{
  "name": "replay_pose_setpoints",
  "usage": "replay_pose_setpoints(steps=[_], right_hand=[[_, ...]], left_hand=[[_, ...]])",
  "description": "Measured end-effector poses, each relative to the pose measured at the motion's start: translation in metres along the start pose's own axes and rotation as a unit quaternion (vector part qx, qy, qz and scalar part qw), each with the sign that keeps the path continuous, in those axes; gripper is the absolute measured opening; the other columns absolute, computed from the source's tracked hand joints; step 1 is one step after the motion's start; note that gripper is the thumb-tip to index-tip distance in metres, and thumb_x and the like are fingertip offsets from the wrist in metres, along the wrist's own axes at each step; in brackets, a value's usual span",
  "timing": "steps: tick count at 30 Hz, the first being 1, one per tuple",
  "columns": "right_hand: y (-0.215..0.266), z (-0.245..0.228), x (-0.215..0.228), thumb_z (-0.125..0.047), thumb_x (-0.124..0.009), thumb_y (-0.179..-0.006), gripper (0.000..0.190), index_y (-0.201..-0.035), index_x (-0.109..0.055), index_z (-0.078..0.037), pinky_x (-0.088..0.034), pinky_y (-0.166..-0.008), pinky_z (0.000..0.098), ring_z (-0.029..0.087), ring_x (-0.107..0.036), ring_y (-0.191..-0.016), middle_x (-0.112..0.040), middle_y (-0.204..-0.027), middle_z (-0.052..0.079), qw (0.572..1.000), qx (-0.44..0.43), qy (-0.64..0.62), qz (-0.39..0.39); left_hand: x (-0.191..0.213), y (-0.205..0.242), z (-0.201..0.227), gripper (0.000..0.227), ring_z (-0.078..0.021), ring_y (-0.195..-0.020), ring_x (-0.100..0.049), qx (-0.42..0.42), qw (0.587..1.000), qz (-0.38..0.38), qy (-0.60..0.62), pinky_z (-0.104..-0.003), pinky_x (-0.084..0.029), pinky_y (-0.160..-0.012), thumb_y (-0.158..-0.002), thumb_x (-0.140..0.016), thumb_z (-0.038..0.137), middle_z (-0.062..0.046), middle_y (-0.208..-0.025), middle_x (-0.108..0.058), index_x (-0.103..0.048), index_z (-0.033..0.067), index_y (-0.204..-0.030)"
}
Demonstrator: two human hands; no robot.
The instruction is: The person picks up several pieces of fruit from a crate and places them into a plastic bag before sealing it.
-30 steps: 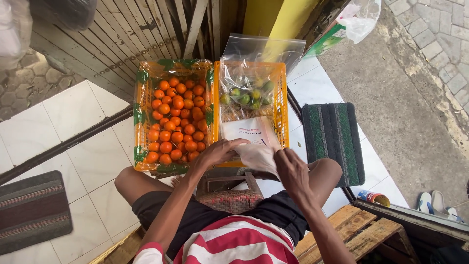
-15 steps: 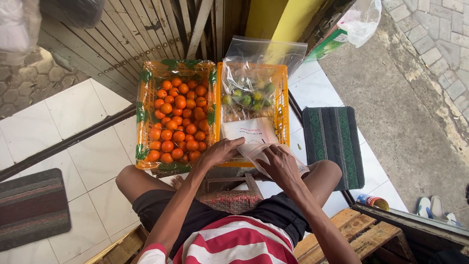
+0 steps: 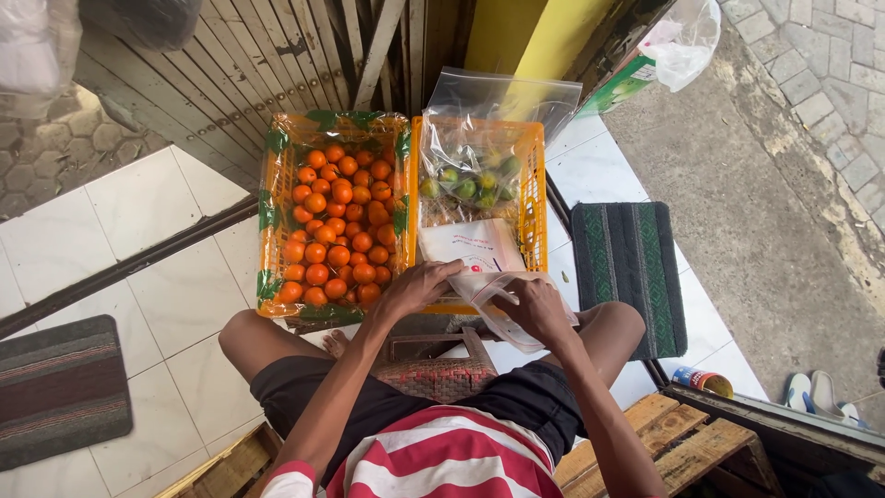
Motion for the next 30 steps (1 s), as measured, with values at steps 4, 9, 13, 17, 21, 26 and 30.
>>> replay_pose_setpoints(steps=[4, 9, 13, 17, 21, 26, 30], right_hand=[[0.001, -0.018, 0.012, -0.030, -0.064, -0.095, 0.025, -0.098, -0.074, -0.007, -0.061, -0.070, 0.0535, 0.045, -0.075, -0.080, -0.075, -0.091, 0.016, 0.998, 0.045, 0.040, -0.001], [-0.010, 0.027, -0.049, -0.033, -0.059, -0.097, 0.023, -0.092, -0.070, -0.013, -0.060, -0.064, 0.0544, 0.044, -0.073, -0.071, -0.073, -0.083, 0.011, 0.993, 0.043, 0.096, 0.049], [-0.012, 0.046, -0.055, -0.023, -0.059, -0.093, 0.010, -0.089, -0.068, -0.019, -0.061, -0.061, 0.0506, 0.041, -0.074, -0.065, -0.070, -0.074, 0.007, 0.985, 0.075, 0.121, 0.094], [0.011, -0.015, 0.048, -0.013, -0.063, -0.091, 0.013, -0.086, -0.075, -0.014, -0.059, -0.053, 0.0467, 0.040, -0.072, -0.057, -0.071, -0.065, 0.009, 0.981, 0.105, 0.073, 0.148], [-0.010, 0.013, 0.075, -0.017, -0.067, -0.088, 0.026, -0.111, -0.076, -0.010, -0.048, -0.057, 0.0623, 0.049, -0.069, -0.067, -0.071, -0.071, 0.021, 0.975, 0.116, 0.018, 0.188], [-0.017, 0.028, 0.106, -0.012, -0.061, -0.080, 0.017, -0.064, -0.062, -0.008, -0.039, -0.046, 0.0354, 0.013, -0.045, -0.054, -0.048, -0.046, 0.001, 0.955, 0.186, -0.192, 0.126], [-0.011, 0.040, 0.128, -0.006, -0.063, -0.081, 0.019, -0.062, -0.059, -0.004, -0.037, -0.046, 0.0365, 0.012, -0.040, -0.056, -0.044, -0.046, 0.006, 0.953, 0.213, -0.183, 0.109]], left_hand=[[0.008, -0.001, 0.009, 0.044, -0.0543, -0.118, -0.060, -0.006, 0.999, 0.021, -0.035, -0.063, -0.049, -0.097, -0.099, -0.057, 0.004, -0.033, -0.127, -0.065, -0.055, 0.0055, -0.143], [0.016, -0.008, 0.014, 0.034, -0.0462, -0.124, -0.060, -0.012, 0.998, 0.037, -0.056, -0.058, -0.049, -0.103, -0.100, -0.060, 0.007, -0.025, -0.130, -0.066, -0.062, 0.0063, -0.134], [0.022, -0.018, 0.010, 0.033, -0.0389, -0.142, -0.045, -0.057, 0.989, 0.115, -0.070, -0.060, -0.036, -0.116, -0.099, -0.066, 0.023, -0.016, -0.144, -0.059, -0.063, 0.0139, -0.130], [0.036, -0.015, 0.014, 0.088, -0.0428, -0.149, -0.029, -0.020, 0.983, 0.176, -0.048, -0.065, -0.027, -0.119, -0.092, -0.068, 0.057, -0.016, -0.163, -0.035, -0.029, 0.0237, -0.162], [0.039, -0.009, 0.009, 0.098, -0.0500, -0.151, -0.017, 0.052, 0.981, 0.183, 0.033, -0.065, -0.025, -0.121, -0.085, -0.060, 0.003, -0.025, -0.166, -0.018, -0.007, 0.0200, -0.166], [0.039, -0.025, -0.011, 0.101, -0.0513, -0.153, -0.010, 0.085, 0.977, 0.196, 0.002, -0.065, -0.014, -0.122, -0.084, -0.056, -0.012, -0.026, -0.168, -0.009, -0.007, 0.0156, -0.167], [0.047, -0.033, -0.015, 0.078, -0.0482, -0.153, -0.013, 0.036, 0.971, 0.227, -0.072, -0.062, -0.017, -0.122, -0.089, -0.062, -0.005, -0.017, -0.169, -0.015, -0.041, 0.0267, -0.157]])
Point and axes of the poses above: each hand's wrist, its own y-axis away from the middle knuckle, its own x-axis out of the back of the hand, z = x × y, the point moved 1 cm from there along -y, towards the middle knuckle
